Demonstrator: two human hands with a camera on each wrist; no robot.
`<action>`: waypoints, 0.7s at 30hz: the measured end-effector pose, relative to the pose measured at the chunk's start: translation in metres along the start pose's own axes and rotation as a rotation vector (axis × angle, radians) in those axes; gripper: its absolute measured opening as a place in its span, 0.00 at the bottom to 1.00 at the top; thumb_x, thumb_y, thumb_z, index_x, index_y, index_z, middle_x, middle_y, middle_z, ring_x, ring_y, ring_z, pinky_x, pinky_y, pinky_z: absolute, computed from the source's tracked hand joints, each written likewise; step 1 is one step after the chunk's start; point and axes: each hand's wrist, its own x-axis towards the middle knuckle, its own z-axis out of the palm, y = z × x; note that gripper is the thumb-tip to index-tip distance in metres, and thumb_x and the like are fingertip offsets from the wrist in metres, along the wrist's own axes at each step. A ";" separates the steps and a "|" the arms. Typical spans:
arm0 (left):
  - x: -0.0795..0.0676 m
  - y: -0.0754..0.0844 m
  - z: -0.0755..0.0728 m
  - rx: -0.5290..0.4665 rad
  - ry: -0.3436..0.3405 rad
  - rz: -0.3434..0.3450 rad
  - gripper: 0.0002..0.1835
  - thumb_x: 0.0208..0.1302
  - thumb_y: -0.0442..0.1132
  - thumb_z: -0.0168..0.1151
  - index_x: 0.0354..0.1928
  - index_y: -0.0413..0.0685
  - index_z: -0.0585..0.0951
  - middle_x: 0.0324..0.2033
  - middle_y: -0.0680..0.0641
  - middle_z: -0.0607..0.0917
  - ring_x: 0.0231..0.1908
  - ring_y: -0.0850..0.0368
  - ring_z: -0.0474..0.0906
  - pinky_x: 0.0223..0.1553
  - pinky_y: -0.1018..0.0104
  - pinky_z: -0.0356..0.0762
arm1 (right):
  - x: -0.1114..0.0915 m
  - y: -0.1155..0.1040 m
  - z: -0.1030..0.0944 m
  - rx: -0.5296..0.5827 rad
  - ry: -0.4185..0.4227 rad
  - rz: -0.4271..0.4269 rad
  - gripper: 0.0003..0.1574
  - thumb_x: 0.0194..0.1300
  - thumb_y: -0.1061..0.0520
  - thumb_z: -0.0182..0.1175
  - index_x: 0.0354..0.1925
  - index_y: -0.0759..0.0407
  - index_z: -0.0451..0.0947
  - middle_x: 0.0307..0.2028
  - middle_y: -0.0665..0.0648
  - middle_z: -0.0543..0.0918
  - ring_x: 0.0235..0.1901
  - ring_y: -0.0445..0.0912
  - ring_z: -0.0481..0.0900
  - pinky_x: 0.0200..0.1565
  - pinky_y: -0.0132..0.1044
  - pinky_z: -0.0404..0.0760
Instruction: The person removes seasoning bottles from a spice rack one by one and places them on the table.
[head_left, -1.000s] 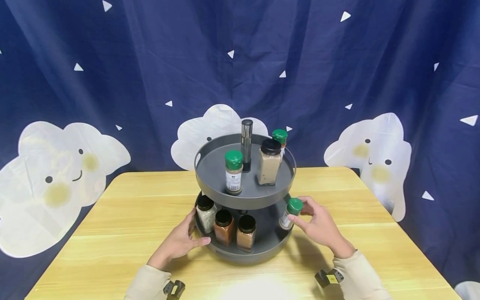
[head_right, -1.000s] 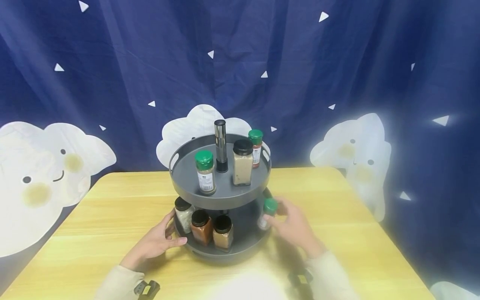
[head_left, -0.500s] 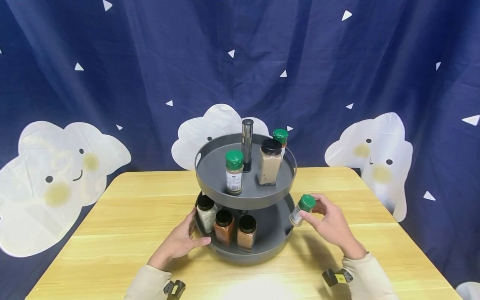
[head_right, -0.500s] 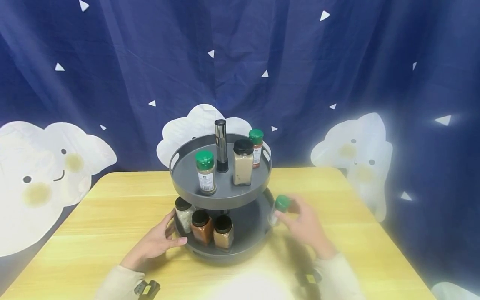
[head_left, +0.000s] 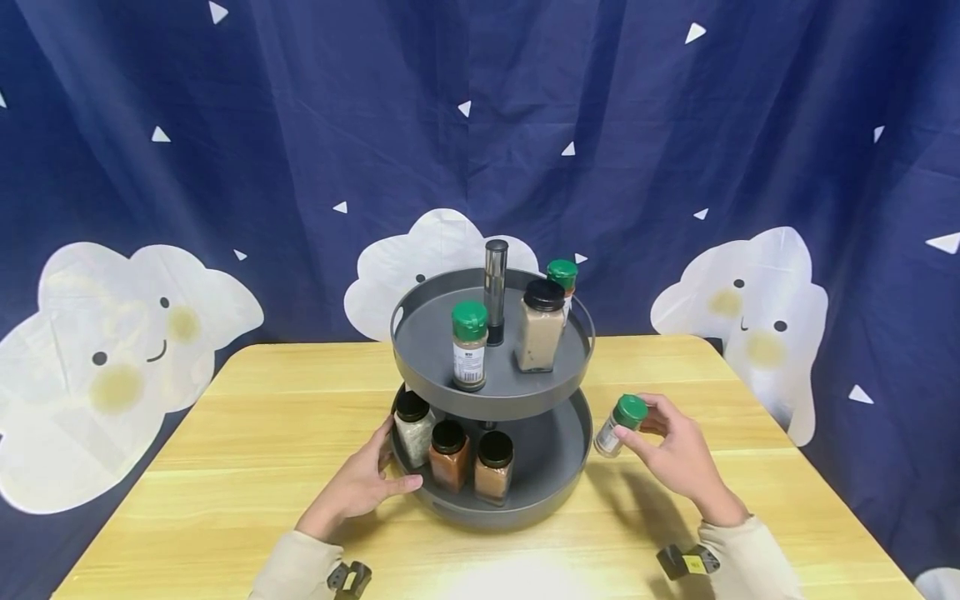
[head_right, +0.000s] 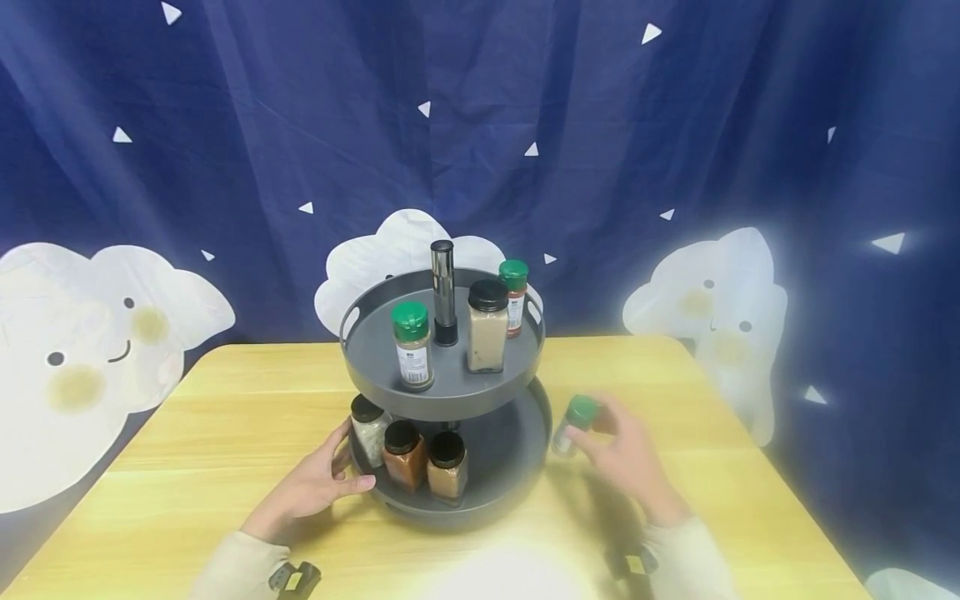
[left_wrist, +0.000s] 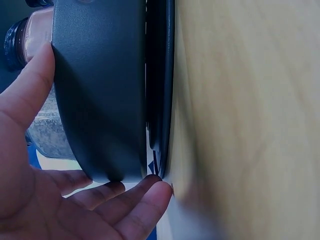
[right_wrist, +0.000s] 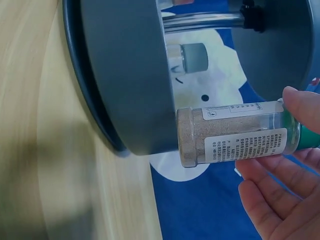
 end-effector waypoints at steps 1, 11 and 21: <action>0.000 0.000 0.000 0.001 0.000 0.003 0.60 0.53 0.46 0.75 0.76 0.38 0.41 0.71 0.31 0.53 0.67 0.32 0.56 0.63 0.39 0.60 | -0.001 0.001 -0.001 -0.005 0.000 0.003 0.25 0.54 0.65 0.71 0.50 0.68 0.74 0.38 0.60 0.86 0.36 0.40 0.83 0.40 0.43 0.85; -0.002 0.000 -0.001 -0.001 -0.001 0.014 0.60 0.54 0.45 0.74 0.76 0.39 0.41 0.72 0.32 0.52 0.67 0.33 0.56 0.64 0.39 0.59 | -0.007 0.013 -0.003 -0.009 -0.012 0.016 0.26 0.53 0.65 0.72 0.49 0.69 0.74 0.38 0.61 0.86 0.36 0.47 0.84 0.40 0.47 0.85; -0.002 0.002 0.000 -0.022 -0.010 0.012 0.59 0.54 0.44 0.74 0.75 0.38 0.41 0.72 0.31 0.48 0.68 0.32 0.54 0.65 0.40 0.57 | -0.011 0.022 -0.004 -0.025 -0.052 0.089 0.25 0.54 0.63 0.72 0.49 0.68 0.75 0.38 0.62 0.86 0.36 0.56 0.84 0.41 0.50 0.84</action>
